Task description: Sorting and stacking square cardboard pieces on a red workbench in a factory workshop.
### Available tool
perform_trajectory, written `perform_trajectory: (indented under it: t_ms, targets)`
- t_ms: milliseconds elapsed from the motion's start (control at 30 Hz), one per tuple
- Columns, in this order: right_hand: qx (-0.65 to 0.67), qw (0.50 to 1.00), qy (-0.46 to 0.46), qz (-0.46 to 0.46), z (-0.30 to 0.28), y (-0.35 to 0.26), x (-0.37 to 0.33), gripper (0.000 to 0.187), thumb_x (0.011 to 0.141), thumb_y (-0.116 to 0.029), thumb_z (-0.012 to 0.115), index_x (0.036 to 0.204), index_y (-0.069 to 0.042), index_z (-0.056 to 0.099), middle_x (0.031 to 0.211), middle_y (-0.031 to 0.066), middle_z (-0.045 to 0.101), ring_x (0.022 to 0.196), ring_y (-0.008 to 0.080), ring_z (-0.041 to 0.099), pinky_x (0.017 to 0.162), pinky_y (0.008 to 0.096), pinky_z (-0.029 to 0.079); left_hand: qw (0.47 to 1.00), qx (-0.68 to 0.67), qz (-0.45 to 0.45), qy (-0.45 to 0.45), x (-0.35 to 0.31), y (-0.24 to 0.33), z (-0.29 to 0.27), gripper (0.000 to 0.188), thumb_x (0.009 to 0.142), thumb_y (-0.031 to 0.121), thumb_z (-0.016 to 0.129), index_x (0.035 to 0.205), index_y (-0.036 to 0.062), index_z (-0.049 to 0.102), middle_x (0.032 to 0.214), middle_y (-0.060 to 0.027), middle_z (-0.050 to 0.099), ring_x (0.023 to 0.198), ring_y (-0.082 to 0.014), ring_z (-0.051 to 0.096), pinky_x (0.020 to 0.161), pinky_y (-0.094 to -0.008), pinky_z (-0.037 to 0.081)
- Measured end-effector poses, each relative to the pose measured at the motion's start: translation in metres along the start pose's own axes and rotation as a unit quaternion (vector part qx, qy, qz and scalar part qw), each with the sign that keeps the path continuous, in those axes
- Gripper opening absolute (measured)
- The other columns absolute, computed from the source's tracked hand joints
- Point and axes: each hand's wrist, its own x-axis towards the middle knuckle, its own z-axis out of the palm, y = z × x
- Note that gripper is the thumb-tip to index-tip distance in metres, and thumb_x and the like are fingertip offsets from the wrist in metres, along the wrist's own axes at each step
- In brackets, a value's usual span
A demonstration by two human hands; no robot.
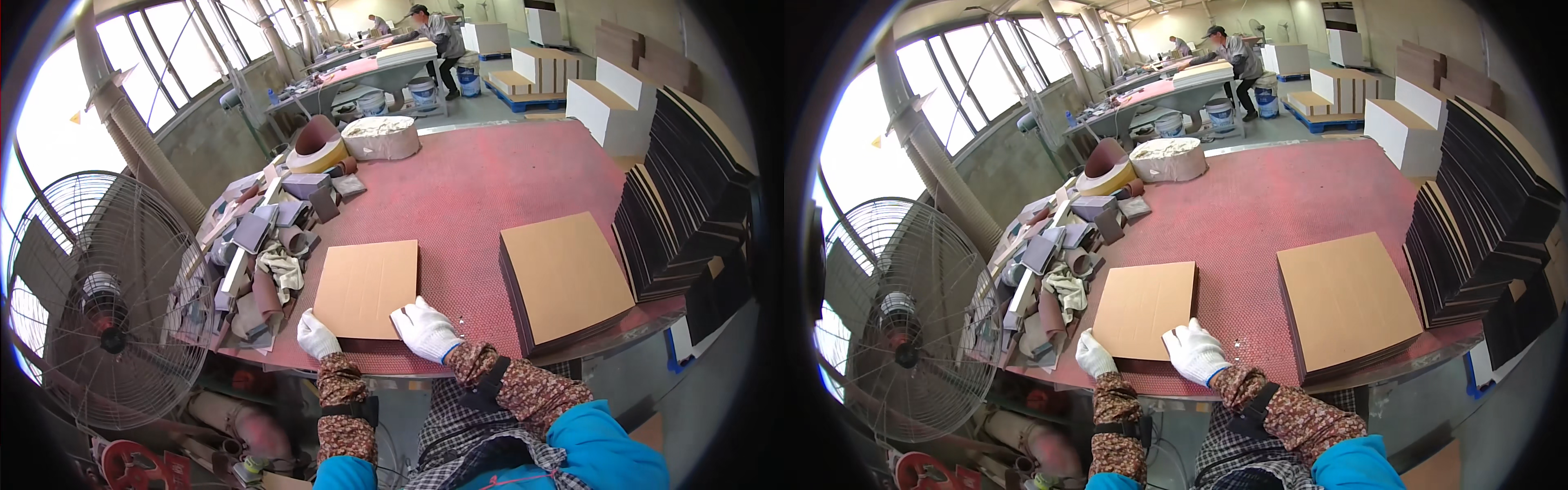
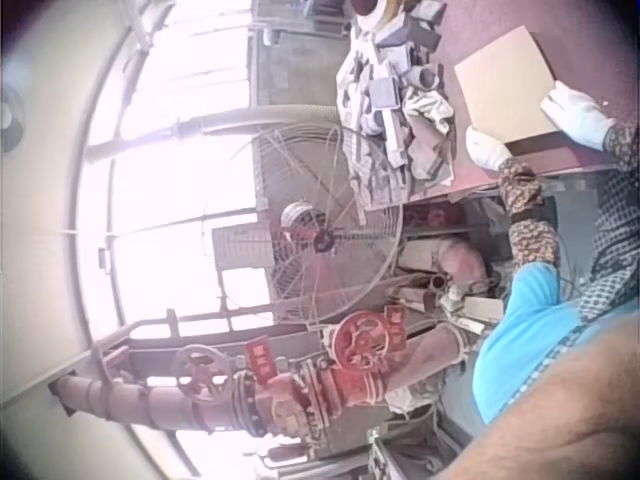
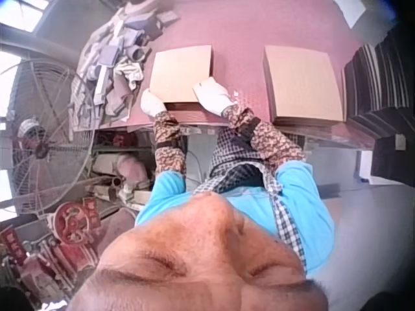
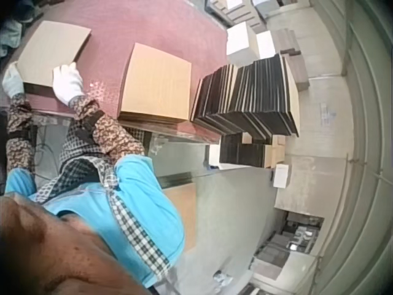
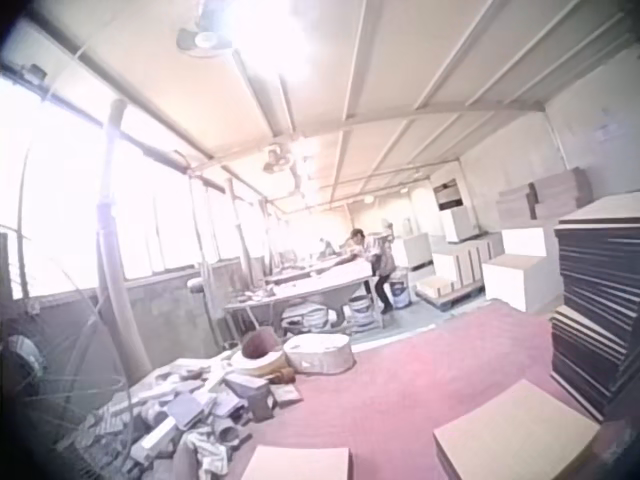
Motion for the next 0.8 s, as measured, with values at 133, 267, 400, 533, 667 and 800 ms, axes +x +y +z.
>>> perform_trajectory:
  t_ms: [133,267,400,533,667,800]
  targets:
    - [-0.003,1.000,-0.008,-0.003,-0.001,-0.003,0.002,0.029,0.096,-0.020,0.049,0.118,-0.005,0.061,0.109,0.0187,0.065,0.109,0.0408,0.057,0.087,0.0490,0.055,1.000,-0.006,-0.001,0.003,0.002,0.007,0.000,0.035,0.104,0.024,0.052,0.095,-0.0028,0.072,0.085,-0.0059,0.073,0.077,-0.0145,0.067,0.071,-0.0300,0.052]
    - [-0.018,1.000,0.014,-0.003,0.003,0.004,-0.007,0.027,0.094,-0.018,0.051,0.115,-0.005,0.062,0.108,0.0175,0.064,0.110,0.0400,0.057,0.087,0.0484,0.054,1.000,-0.009,-0.016,-0.007,-0.003,-0.006,0.008,0.035,0.104,0.025,0.051,0.097,-0.0023,0.073,0.086,-0.0066,0.074,0.079,-0.0156,0.067,0.073,-0.0311,0.053]
    - [-0.013,0.992,0.115,-0.049,-0.012,-0.001,-0.028,0.019,0.093,-0.017,0.054,0.108,-0.005,0.060,0.094,0.0152,0.060,0.097,0.0350,0.060,0.082,0.0466,0.054,0.999,-0.030,0.017,-0.023,0.006,-0.028,0.000,0.036,0.105,0.026,0.052,0.104,-0.0038,0.072,0.098,-0.0123,0.074,0.090,-0.0217,0.068,0.084,-0.0335,0.053]
    - [-0.006,0.999,0.051,-0.014,-0.064,-0.024,-0.085,0.026,0.095,-0.015,0.052,0.117,-0.005,0.060,0.092,0.0135,0.058,0.078,0.0295,0.068,0.063,0.0407,0.057,0.969,0.163,0.159,0.094,-0.018,0.002,-0.013,0.035,0.103,0.021,0.057,0.120,-0.0074,0.066,0.118,-0.0220,0.068,0.111,-0.0342,0.064,0.101,-0.0413,0.049]
    - [-0.017,0.997,0.072,-0.038,-0.131,-0.014,-0.156,0.028,0.096,-0.015,0.057,0.122,-0.008,0.063,0.088,0.0125,0.057,0.069,0.0272,0.067,0.054,0.0416,0.054,0.979,0.041,0.195,0.040,-0.091,0.088,0.002,0.037,0.105,0.018,0.052,0.129,-0.0081,0.059,0.129,-0.0212,0.062,0.122,-0.0319,0.058,0.107,-0.0402,0.045]
    - [-0.214,0.971,0.107,0.029,-0.189,0.032,-0.211,0.028,0.091,-0.012,0.060,0.118,-0.005,0.062,0.086,0.0126,0.056,0.063,0.0277,0.064,0.051,0.0388,0.053,0.966,-0.100,0.109,-0.212,-0.159,0.127,0.047,0.037,0.104,0.014,0.051,0.134,-0.0078,0.056,0.133,-0.0191,0.060,0.126,-0.0282,0.056,0.110,-0.0388,0.042]
